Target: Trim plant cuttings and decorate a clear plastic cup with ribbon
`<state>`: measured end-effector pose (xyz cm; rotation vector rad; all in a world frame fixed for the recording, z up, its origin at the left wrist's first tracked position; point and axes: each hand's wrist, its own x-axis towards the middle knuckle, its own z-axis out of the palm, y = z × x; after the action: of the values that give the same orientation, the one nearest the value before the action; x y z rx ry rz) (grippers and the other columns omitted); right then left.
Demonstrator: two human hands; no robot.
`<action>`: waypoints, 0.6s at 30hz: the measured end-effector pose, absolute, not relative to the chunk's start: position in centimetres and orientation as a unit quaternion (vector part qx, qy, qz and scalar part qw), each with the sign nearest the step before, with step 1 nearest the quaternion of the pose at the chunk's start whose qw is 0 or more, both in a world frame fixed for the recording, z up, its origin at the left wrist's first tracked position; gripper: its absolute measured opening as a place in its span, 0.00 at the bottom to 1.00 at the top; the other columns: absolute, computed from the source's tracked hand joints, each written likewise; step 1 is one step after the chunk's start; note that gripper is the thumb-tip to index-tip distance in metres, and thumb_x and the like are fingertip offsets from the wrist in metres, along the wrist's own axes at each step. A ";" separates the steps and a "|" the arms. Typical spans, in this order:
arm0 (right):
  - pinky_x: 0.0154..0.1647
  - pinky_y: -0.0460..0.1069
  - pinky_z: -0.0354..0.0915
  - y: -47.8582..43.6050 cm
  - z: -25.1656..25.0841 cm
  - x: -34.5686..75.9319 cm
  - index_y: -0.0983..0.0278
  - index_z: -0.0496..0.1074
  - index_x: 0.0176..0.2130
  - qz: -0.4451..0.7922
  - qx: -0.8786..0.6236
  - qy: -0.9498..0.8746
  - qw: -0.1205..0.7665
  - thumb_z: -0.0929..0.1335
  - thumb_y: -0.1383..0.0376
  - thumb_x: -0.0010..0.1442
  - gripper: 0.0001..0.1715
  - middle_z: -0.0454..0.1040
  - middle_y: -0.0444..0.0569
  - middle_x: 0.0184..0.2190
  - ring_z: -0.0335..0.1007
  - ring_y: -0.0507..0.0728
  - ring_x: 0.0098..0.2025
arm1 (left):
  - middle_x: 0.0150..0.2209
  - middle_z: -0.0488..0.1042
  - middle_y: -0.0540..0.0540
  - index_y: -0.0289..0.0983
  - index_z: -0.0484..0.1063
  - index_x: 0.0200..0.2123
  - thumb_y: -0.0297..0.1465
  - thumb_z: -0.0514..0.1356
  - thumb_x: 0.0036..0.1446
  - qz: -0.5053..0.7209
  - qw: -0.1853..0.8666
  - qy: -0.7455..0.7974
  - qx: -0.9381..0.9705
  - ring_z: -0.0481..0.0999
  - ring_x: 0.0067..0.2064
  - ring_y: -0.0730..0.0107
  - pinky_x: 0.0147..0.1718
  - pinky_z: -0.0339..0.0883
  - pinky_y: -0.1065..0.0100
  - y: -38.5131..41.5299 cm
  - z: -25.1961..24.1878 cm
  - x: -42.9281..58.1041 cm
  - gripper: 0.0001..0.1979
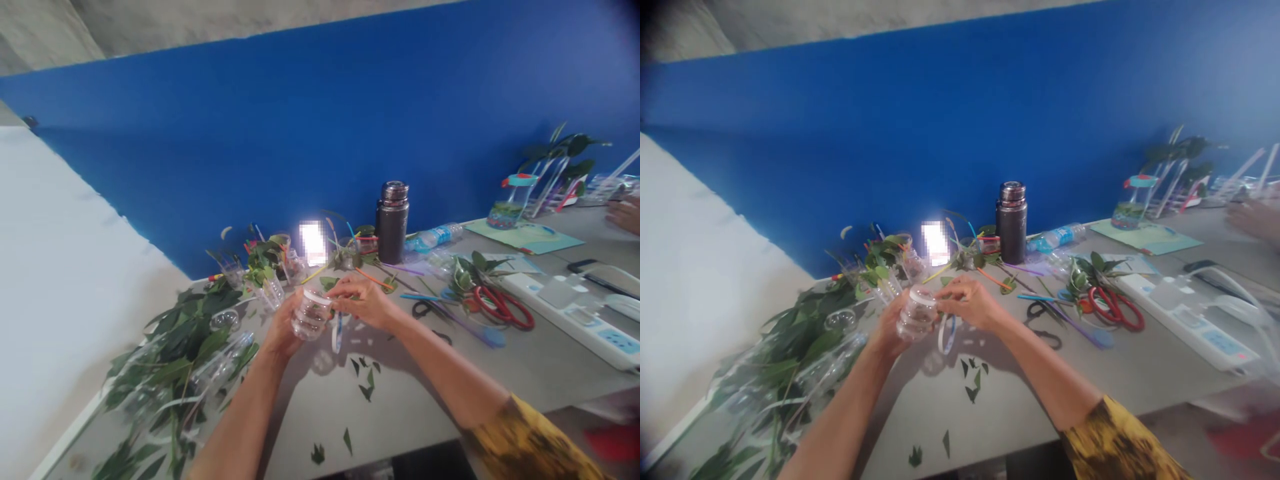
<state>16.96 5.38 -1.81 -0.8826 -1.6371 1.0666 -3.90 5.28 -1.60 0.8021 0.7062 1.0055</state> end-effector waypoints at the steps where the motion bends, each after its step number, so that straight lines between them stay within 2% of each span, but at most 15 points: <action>1: 0.34 0.49 0.68 5.5 -1.9 17.1 0.60 0.85 0.39 0.435 -0.354 -0.674 0.481 0.78 0.56 0.54 0.14 0.74 0.49 0.41 0.70 0.54 0.35 | 0.30 0.80 0.43 0.35 0.76 0.42 0.47 0.71 0.52 0.430 0.766 0.313 0.361 0.81 0.28 0.61 0.23 0.76 0.66 5.3 -1.6 -3.9 0.23; 4: 0.45 0.53 0.69 5.5 -1.9 17.4 0.61 0.83 0.32 0.430 -0.327 -0.681 0.495 0.79 0.55 0.53 0.12 0.74 0.49 0.41 0.71 0.57 0.41 | 0.33 0.82 0.39 0.32 0.76 0.44 0.51 0.67 0.57 0.371 0.807 0.285 0.362 0.83 0.31 0.58 0.24 0.78 0.63 5.3 -1.6 -4.1 0.27; 6: 0.48 0.54 0.68 5.5 -1.8 17.5 0.62 0.82 0.31 0.441 -0.311 -0.675 0.503 0.79 0.54 0.54 0.14 0.75 0.50 0.41 0.72 0.57 0.43 | 0.38 0.82 0.35 0.32 0.76 0.49 0.56 0.63 0.58 0.351 0.809 0.288 0.374 0.84 0.36 0.52 0.28 0.80 0.58 5.3 -1.4 -4.3 0.33; 8: 0.46 0.53 0.67 5.4 -1.6 17.6 0.63 0.81 0.31 0.450 -0.303 -0.665 0.514 0.78 0.52 0.54 0.17 0.75 0.50 0.40 0.71 0.57 0.42 | 0.42 0.82 0.34 0.34 0.75 0.52 0.59 0.62 0.57 0.364 0.776 0.323 0.401 0.83 0.40 0.48 0.31 0.80 0.54 5.4 -1.3 -4.5 0.35; 10: 0.42 0.52 0.67 5.5 -1.3 17.7 0.64 0.80 0.31 0.437 -0.314 -0.661 0.523 0.77 0.52 0.55 0.17 0.75 0.49 0.38 0.71 0.56 0.40 | 0.45 0.81 0.36 0.36 0.75 0.51 0.58 0.62 0.57 0.427 0.704 0.363 0.435 0.82 0.42 0.50 0.32 0.79 0.57 5.3 -1.2 -4.4 0.33; 13: 0.39 0.50 0.65 5.5 -1.0 17.8 0.64 0.80 0.29 0.378 -0.368 -0.663 0.531 0.75 0.55 0.57 0.14 0.75 0.48 0.33 0.70 0.56 0.37 | 0.49 0.79 0.39 0.38 0.75 0.52 0.54 0.69 0.52 0.521 0.586 0.374 0.496 0.80 0.45 0.55 0.34 0.76 0.64 4.8 -1.1 -3.8 0.32; 16: 0.39 0.50 0.64 5.4 -0.8 17.7 0.64 0.80 0.28 0.342 -0.411 -0.662 0.525 0.73 0.57 0.58 0.13 0.76 0.47 0.30 0.70 0.56 0.36 | 0.52 0.77 0.40 0.39 0.75 0.53 0.40 0.78 0.40 0.541 0.493 0.391 0.558 0.78 0.51 0.55 0.42 0.74 0.66 4.2 -0.9 -2.8 0.36; 18: 0.39 0.50 0.64 5.4 -0.7 17.7 0.64 0.82 0.32 0.337 -0.413 -0.667 0.520 0.71 0.56 0.59 0.14 0.78 0.48 0.32 0.70 0.56 0.36 | 0.50 0.78 0.42 0.39 0.75 0.50 0.33 0.79 0.37 0.549 0.444 0.417 0.572 0.77 0.51 0.56 0.43 0.72 0.67 4.1 -0.8 -2.4 0.34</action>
<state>17.72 5.40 -0.72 -0.9909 -1.5993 0.8067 -2.40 4.06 -0.81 1.4176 1.0345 1.3605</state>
